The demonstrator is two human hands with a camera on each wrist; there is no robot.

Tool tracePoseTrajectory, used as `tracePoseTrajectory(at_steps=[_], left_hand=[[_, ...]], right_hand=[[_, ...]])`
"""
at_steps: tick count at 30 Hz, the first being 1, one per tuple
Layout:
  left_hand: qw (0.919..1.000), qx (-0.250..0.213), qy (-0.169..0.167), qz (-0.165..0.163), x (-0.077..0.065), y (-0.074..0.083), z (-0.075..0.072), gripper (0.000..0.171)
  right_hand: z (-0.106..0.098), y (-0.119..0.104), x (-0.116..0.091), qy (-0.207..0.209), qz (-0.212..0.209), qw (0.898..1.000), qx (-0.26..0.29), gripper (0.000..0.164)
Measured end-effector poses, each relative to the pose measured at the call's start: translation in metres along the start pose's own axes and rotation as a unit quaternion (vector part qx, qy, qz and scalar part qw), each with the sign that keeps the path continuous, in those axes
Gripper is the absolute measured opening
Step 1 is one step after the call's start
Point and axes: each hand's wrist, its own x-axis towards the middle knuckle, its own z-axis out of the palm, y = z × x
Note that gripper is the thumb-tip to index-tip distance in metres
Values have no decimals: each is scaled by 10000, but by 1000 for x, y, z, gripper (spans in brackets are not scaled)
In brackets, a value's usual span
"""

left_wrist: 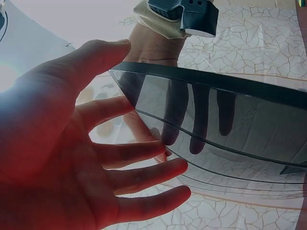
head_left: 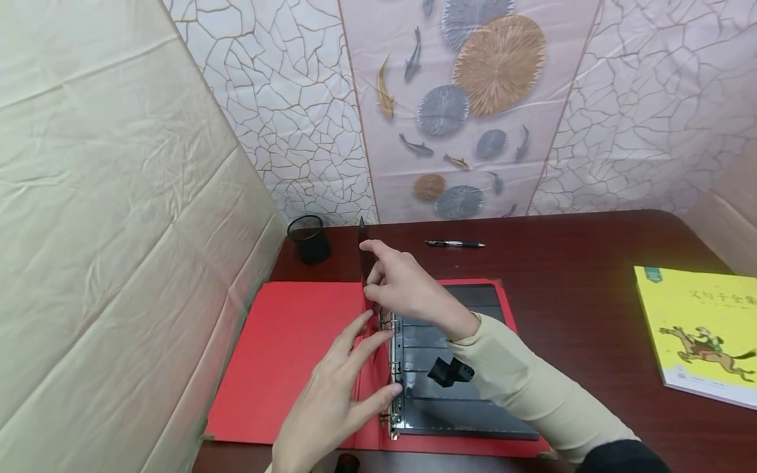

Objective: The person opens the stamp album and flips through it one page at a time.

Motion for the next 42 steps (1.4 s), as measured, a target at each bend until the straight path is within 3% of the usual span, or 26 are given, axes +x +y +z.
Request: tracePoseTrajectory(at_steps=[10,16,24,32,42], left_hand=[[9998,-31,37,-175,-4,-3,1,61],[9994,140,253,-199,-9,-7,-1,63],[9979,236,593,-92,-18,-15,-4,72],[9954,128,773,-544,-26,-20,-6,87],[9895,269,1017,-989,-36,-28,-10,85]], right_hand=[[3,5,1,-44,-53,9999,-131,60],[-3,19,-2,198,-77,9993,-318,59],[-22,55,-9,577,262,9945,-836,50],[-37,100,-22,680,626,9915,-917,43],[-48,153,-37,417,1100,9864,-1147,49]])
